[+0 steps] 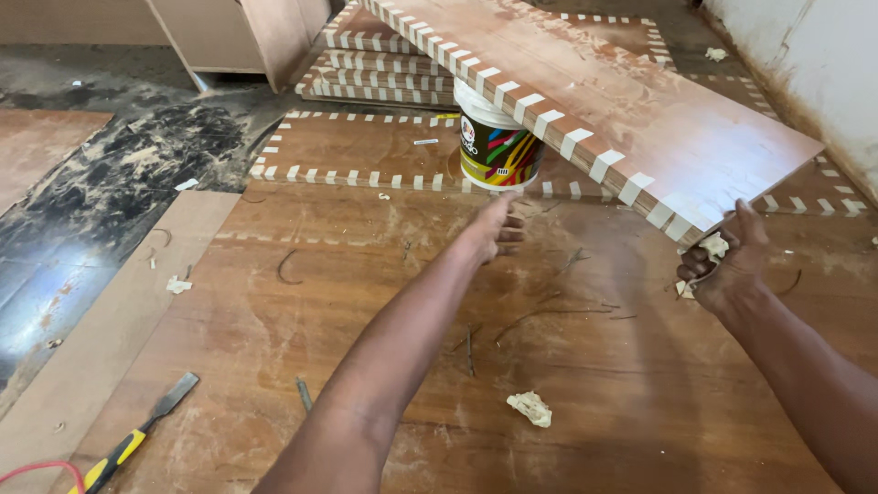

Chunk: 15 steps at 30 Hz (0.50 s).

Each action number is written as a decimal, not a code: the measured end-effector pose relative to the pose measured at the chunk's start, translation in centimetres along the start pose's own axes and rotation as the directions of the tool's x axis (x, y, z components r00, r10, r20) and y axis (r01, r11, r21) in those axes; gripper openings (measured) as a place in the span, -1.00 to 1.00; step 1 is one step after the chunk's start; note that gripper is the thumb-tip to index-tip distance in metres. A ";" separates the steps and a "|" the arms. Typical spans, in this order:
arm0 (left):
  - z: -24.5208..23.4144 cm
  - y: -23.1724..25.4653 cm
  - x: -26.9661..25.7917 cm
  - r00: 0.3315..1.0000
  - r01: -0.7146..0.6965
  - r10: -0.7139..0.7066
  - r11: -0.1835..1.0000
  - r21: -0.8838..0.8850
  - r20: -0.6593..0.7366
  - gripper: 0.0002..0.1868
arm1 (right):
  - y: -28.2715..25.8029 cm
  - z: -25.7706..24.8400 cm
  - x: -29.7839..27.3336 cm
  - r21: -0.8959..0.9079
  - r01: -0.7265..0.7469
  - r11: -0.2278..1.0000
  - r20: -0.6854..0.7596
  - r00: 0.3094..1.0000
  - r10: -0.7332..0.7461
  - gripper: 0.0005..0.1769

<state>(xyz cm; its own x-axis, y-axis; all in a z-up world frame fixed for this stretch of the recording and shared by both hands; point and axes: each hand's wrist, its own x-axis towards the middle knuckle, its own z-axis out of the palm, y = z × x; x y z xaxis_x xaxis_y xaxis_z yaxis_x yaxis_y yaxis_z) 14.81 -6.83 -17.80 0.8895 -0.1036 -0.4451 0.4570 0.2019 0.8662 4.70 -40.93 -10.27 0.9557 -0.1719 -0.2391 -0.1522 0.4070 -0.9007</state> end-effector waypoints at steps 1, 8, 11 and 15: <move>-0.6 -0.1 0.7 1.000 0.002 -0.003 1.000 -0.016 -0.020 -0.23 | 0.2 -0.6 0.2 -0.002 0.024 1.000 0.060 0.998 -0.024 -0.34; -4.3 -2.7 2.2 0.991 0.072 -0.075 0.997 -0.029 -0.115 -0.26 | 4.0 -4.2 2.7 0.168 -0.067 0.984 -0.086 0.993 0.083 -0.29; -4.1 -2.8 2.0 0.985 0.074 -0.080 0.996 -0.042 -0.155 -0.34 | 8.3 -4.7 2.6 -0.044 -0.155 0.987 -0.236 0.962 0.140 -0.67; -3.3 -1.9 0.3 0.961 0.021 -0.046 0.995 -0.093 -0.273 -0.48 | 11.4 -1.3 1.9 -0.441 -0.155 0.884 -0.010 0.986 0.168 -0.65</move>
<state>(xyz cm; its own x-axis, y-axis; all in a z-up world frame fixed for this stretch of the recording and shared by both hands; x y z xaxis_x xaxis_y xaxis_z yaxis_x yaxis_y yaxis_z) 14.21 -4.01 -20.38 0.8334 0.1574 -0.5298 0.4740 0.2894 0.8316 4.47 -37.82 -21.48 0.9139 -0.1100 -0.3908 -0.3941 -0.0088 -0.9190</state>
